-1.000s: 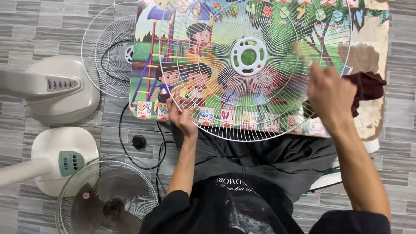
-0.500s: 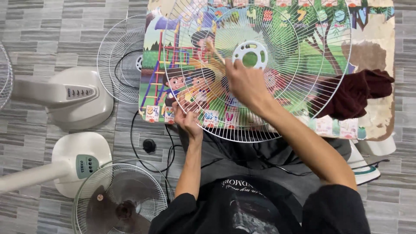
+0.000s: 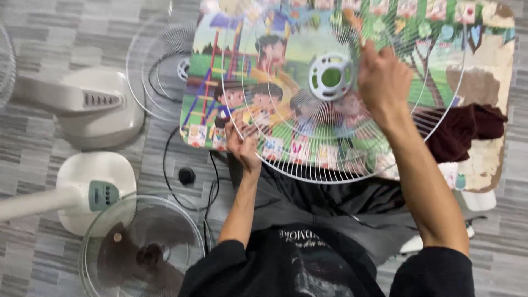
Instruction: Cleaning a fan grill using a toothbrush and a cloth
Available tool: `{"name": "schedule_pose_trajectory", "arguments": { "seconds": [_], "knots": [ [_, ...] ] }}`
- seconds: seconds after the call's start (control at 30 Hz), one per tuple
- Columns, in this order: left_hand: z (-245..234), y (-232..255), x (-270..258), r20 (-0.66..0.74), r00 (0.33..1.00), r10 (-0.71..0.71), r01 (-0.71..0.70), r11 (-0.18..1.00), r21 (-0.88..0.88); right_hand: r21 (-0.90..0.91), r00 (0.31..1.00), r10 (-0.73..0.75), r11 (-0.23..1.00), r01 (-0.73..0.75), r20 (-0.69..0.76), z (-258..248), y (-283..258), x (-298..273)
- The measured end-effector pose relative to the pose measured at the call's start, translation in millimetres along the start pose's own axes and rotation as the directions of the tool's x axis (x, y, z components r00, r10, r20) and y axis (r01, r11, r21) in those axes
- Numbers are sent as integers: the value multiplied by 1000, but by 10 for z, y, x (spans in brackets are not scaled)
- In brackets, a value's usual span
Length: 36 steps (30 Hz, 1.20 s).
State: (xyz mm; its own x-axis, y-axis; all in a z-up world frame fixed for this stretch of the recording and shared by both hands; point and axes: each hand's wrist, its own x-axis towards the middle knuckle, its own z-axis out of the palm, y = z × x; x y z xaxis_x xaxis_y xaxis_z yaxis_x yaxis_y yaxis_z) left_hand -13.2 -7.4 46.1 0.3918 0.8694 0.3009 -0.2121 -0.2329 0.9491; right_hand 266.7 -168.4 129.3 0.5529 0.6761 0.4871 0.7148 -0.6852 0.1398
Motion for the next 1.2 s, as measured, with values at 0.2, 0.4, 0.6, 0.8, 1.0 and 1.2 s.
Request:
{"name": "schedule_pose_trajectory", "arguments": {
  "seconds": [0.2,0.4,0.6,0.8,1.0,1.2],
  "knots": [
    [23,127,23,-1,1000,-31,31,998,-57,262,994,-49,965,22,97,-119,-526,78],
    [66,-89,41,-144,987,-66,52,994,-98,254,954,-284,934,252,96,-408,-760,-663],
    [11,-350,0,-157,982,-105,68,972,-224,100,926,-363,930,353,101,-563,-215,-1005],
    [8,-380,0,-145,986,-85,42,959,-281,-102,957,-256,964,244,-139,-149,-159,-275],
    [8,-383,-23,-144,987,-72,34,967,-251,-89,990,-93,991,103,104,-167,247,-918],
    [27,-350,12,-155,986,-54,10,962,-271,147,990,31,988,-51,137,-423,-150,-1008]
  ]
}}
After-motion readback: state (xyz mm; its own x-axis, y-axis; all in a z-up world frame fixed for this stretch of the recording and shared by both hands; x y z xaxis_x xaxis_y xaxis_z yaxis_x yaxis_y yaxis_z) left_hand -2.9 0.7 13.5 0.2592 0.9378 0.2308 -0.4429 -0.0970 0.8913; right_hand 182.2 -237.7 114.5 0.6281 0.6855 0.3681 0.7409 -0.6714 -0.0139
